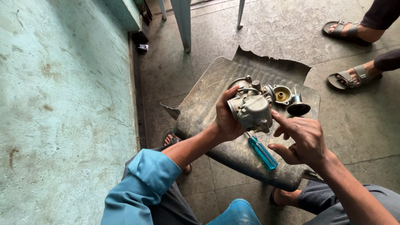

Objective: Disassembling and inspecting a motorcycle carburetor using a screwdriver.

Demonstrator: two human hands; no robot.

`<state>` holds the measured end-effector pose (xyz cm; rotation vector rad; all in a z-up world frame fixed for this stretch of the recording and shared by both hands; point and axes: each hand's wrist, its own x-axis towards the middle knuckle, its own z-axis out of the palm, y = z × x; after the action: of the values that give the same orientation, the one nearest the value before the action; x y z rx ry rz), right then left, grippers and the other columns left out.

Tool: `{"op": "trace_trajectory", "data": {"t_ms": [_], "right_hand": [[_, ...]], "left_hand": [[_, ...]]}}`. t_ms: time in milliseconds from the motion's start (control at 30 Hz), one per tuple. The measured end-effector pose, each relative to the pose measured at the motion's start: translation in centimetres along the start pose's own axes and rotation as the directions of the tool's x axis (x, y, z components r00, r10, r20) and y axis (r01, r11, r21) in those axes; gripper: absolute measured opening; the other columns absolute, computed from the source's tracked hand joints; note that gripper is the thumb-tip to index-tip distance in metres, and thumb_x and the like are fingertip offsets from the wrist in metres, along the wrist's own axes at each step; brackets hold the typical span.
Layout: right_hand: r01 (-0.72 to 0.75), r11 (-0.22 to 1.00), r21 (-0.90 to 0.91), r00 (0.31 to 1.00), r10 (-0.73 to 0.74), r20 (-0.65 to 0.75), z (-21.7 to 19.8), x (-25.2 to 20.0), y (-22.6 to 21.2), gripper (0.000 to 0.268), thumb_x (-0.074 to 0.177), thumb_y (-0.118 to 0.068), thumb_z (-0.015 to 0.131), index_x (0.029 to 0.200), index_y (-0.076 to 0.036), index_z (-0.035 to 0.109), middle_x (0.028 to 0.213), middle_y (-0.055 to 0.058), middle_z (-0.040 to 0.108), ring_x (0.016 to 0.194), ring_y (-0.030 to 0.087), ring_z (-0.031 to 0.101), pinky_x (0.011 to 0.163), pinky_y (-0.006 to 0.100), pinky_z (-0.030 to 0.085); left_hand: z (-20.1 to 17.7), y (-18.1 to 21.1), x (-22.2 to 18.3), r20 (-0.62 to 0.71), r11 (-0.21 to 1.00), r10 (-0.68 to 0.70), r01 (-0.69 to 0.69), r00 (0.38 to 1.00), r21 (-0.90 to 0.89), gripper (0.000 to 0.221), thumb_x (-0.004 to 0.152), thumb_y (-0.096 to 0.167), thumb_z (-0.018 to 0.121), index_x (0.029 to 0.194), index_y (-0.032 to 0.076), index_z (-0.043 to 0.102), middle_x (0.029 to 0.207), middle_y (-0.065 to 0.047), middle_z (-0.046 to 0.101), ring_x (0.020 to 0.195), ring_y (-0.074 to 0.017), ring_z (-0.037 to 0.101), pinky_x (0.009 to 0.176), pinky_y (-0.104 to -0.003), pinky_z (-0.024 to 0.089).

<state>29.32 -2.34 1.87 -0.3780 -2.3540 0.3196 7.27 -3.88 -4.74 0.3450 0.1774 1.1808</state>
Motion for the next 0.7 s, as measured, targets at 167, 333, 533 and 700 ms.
{"op": "trace_trajectory", "data": {"t_ms": [167,333,533,700], "right_hand": [[0.005,1.000,0.005,1.000,-0.004,-0.024,-0.1,0.0,0.0,0.065,0.093,-0.042,0.071,0.140,0.000,0.056,0.068,0.002,0.067,0.059,0.013,0.066,0.053,0.031,0.051],[-0.007,1.000,0.013,0.999,0.008,-0.040,0.1,-0.8,0.7,0.059,0.095,-0.039,0.071,0.136,0.002,0.059,0.067,0.003,0.066,0.061,0.015,0.067,0.056,0.032,0.053],[-0.169,0.983,0.078,0.959,0.182,-0.218,1.5,0.1,-1.8,0.090,0.077,-0.050,0.083,0.144,0.000,0.048,0.110,0.014,0.060,0.091,0.016,0.065,0.067,0.030,0.060],[-0.174,0.978,-0.111,0.965,0.148,-0.216,0.7,4.0,-3.8,0.089,0.073,-0.033,0.094,0.142,-0.004,0.046,0.139,0.026,0.049,0.126,0.036,0.058,0.092,0.041,0.057]], "left_hand": [[0.5,0.3,0.0,-0.058,1.000,-0.011,0.012,0.998,0.015,0.077,0.100,0.060,0.048,0.143,-0.004,0.048,0.123,-0.022,0.064,0.110,-0.0325,0.071,0.096,-0.048,0.062],[0.5,0.4,0.1,-0.080,1.000,0.005,-0.004,0.997,0.017,0.077,0.100,0.059,0.051,0.145,-0.004,0.047,0.126,-0.023,0.063,0.113,-0.0330,0.070,0.099,-0.049,0.060],[0.4,0.1,-0.1,0.010,0.998,-0.022,0.023,1.000,-0.066,0.066,0.109,0.051,0.046,0.148,-0.002,0.050,0.137,-0.021,0.062,0.122,-0.0316,0.067,0.106,-0.050,0.057],[0.0,-0.3,1.1,0.059,0.996,-0.027,0.023,0.998,0.082,0.063,0.107,0.048,0.050,0.151,0.003,0.049,0.141,-0.018,0.061,0.128,-0.0299,0.064,0.111,-0.047,0.055]]}}
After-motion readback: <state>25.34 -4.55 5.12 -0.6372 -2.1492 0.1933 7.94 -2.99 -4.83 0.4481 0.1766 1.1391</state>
